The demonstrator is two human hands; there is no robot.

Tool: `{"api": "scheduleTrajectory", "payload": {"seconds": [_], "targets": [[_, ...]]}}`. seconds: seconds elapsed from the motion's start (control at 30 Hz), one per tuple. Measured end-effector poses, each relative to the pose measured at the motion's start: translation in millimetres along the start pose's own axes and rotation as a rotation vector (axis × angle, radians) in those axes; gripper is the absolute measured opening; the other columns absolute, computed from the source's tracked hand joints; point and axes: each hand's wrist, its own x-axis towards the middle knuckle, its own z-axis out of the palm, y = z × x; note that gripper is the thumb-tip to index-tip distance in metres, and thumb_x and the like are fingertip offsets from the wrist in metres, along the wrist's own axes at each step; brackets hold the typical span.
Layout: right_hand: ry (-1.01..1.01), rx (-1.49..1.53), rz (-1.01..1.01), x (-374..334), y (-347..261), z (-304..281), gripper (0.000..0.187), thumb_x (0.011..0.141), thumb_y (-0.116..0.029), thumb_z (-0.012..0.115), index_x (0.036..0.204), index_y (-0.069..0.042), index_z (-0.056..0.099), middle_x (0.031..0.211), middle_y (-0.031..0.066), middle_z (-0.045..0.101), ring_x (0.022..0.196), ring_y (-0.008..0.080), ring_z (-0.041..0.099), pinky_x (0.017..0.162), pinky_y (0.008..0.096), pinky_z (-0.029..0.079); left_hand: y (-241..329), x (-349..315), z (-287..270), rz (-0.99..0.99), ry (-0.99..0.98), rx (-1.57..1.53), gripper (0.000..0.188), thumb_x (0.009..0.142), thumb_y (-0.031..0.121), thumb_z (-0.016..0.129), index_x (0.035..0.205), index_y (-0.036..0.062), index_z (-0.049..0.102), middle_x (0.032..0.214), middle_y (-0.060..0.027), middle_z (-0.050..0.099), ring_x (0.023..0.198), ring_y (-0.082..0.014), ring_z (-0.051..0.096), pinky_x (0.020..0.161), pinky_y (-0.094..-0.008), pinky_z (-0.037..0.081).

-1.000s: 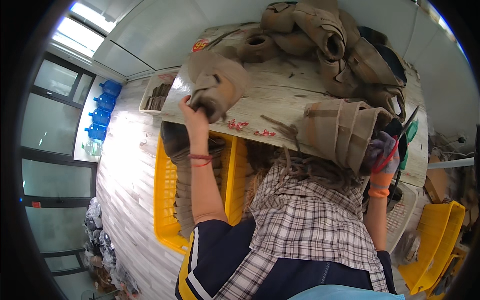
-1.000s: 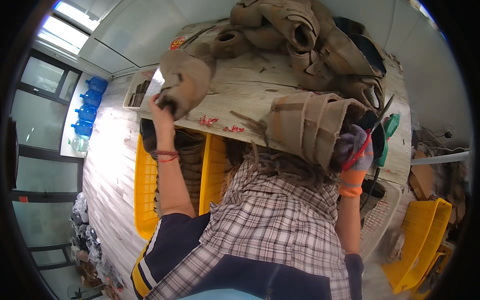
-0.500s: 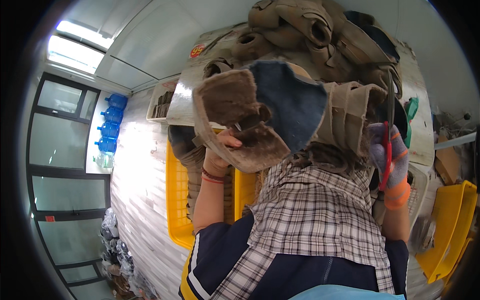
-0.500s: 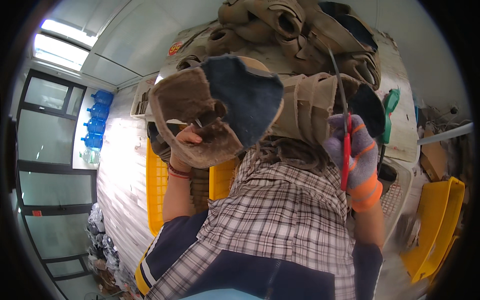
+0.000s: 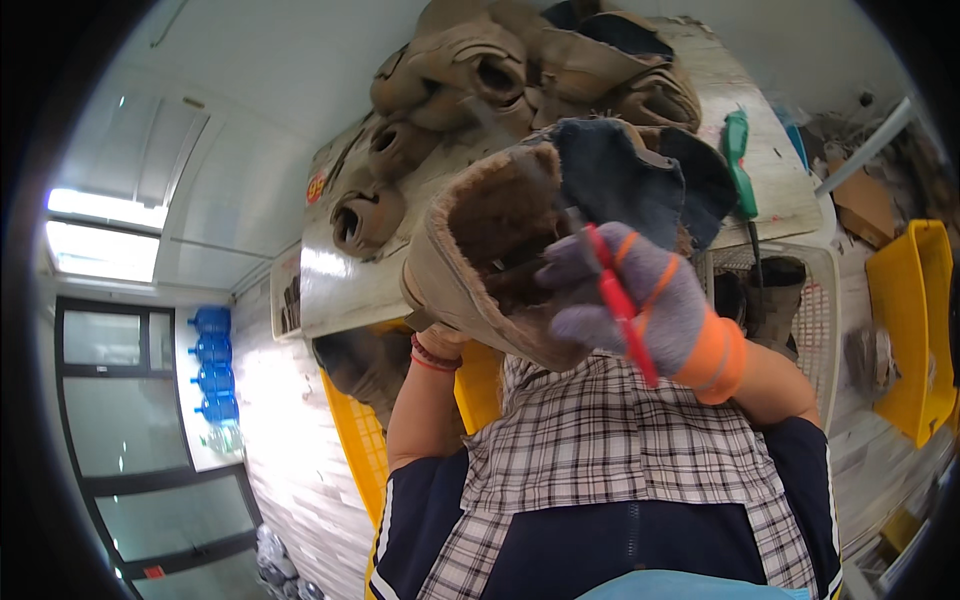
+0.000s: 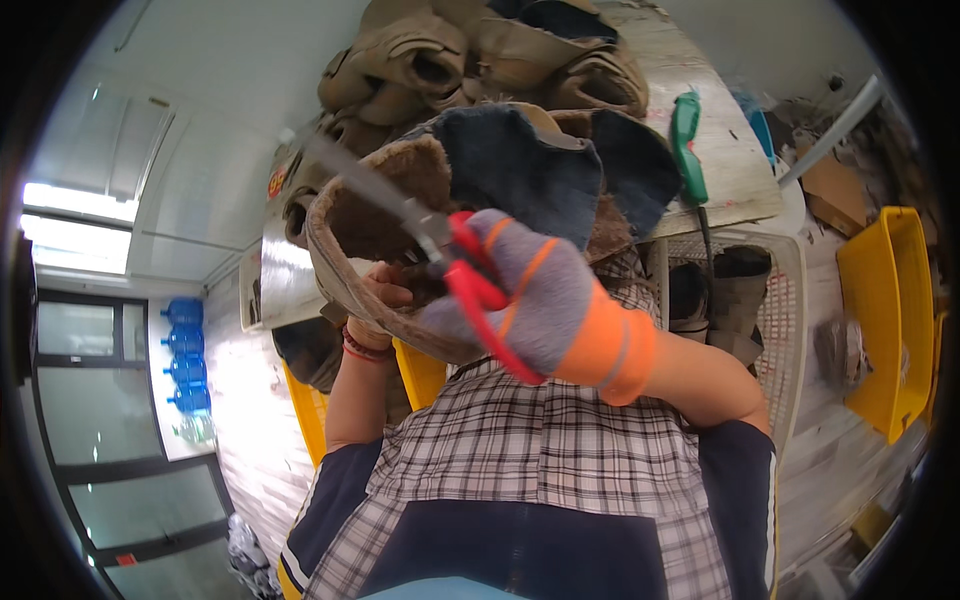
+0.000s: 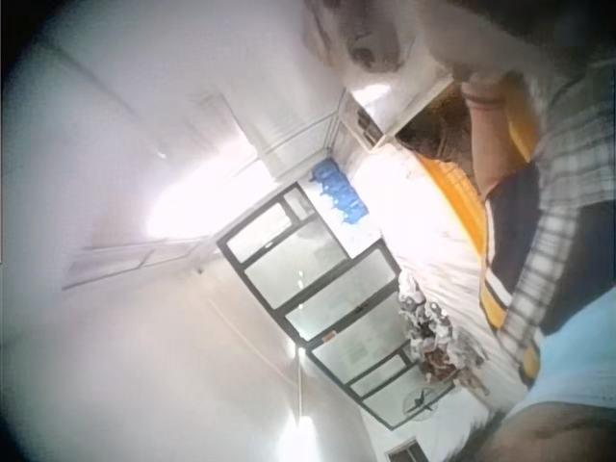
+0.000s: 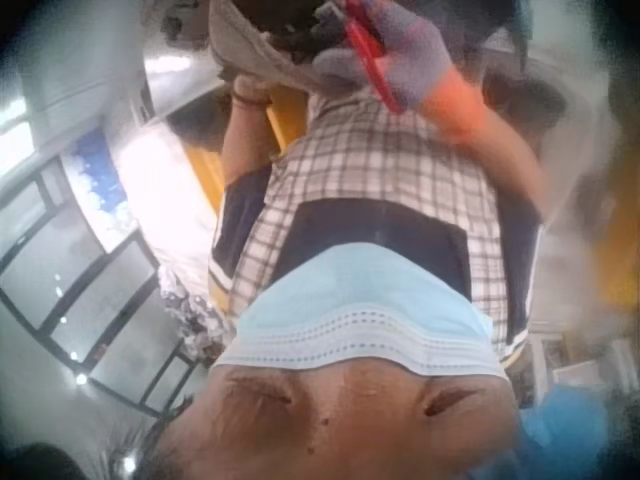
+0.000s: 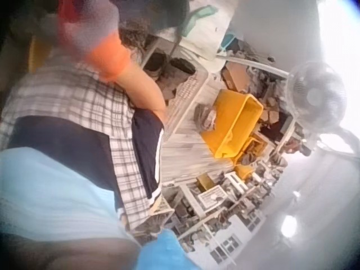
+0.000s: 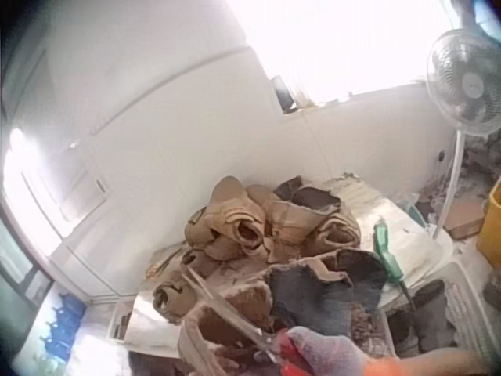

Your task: The person uses a green electric cutter and red scissors to cut the upper part of several beige shoes. They remove the cut sections and place them into a white basket below the table.

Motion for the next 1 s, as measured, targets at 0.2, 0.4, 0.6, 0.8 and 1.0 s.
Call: {"api": "scheduleTrajectory", "payload": {"seconds": [0.2, 0.4, 0.6, 0.8, 1.0], "targets": [[0.149, -0.559, -0.048, -4.2, -2.0, 1.9, 0.041, 0.075, -0.010, 0.075, 0.107, 0.000, 0.052, 0.088, 0.0037, 0.060, 0.074, 0.0117, 0.057, 0.067, 0.0246, 0.049, -5.0, 72.9, 24.1, -0.260, -0.366, -0.138, 0.058, 0.087, 0.020, 0.061, 0.139, 0.0098, 0.036, 0.138, -0.0087, 0.043, 0.125, -0.0261, 0.044, 0.104, -0.0415, 0.038], [0.844, -0.338, -0.235, -31.9, -4.2, -62.4, 0.030, 0.082, -0.002, 0.065, 0.110, 0.003, 0.054, 0.099, 0.0087, 0.064, 0.085, 0.0153, 0.062, 0.074, 0.0290, 0.051, 10.2, 100.5, 17.5, 0.044, 0.614, 0.479, 0.034, 0.094, 0.020, 0.051, 0.120, -0.0005, 0.053, 0.118, -0.0130, 0.056, 0.111, -0.0263, 0.054, 0.091, -0.0403, 0.047], [0.752, -0.619, -0.020, -13.8, 66.4, -96.6, 0.039, 0.079, -0.009, 0.070, 0.114, 0.002, 0.054, 0.094, 0.0097, 0.064, 0.085, 0.0149, 0.059, 0.075, 0.0271, 0.047, -47.5, 88.3, 15.9, -0.181, 0.504, -0.094, 0.033, 0.093, 0.026, 0.054, 0.110, -0.0021, 0.060, 0.100, -0.0084, 0.064, 0.097, -0.0186, 0.060, 0.085, -0.0326, 0.048], [0.379, -0.339, -0.033, 3.6, 53.1, -76.0, 0.040, 0.079, -0.014, 0.068, 0.113, 0.003, 0.057, 0.101, 0.0065, 0.065, 0.091, 0.0162, 0.060, 0.080, 0.0284, 0.048, -51.2, 88.9, 24.0, -0.279, 0.448, -0.230, 0.038, 0.093, 0.025, 0.055, 0.119, -0.0036, 0.053, 0.114, -0.0087, 0.061, 0.101, -0.0180, 0.059, 0.092, -0.0331, 0.045], [0.315, -0.255, 0.018, 22.8, 85.2, -101.6, 0.036, 0.079, -0.008, 0.064, 0.113, 0.002, 0.058, 0.103, 0.0085, 0.065, 0.091, 0.0173, 0.061, 0.081, 0.0292, 0.048, -23.4, 99.9, 65.2, -0.152, 0.449, -0.244, 0.038, 0.093, 0.022, 0.056, 0.121, -0.0035, 0.049, 0.117, -0.0079, 0.058, 0.104, -0.0169, 0.056, 0.092, -0.0319, 0.044]]}}
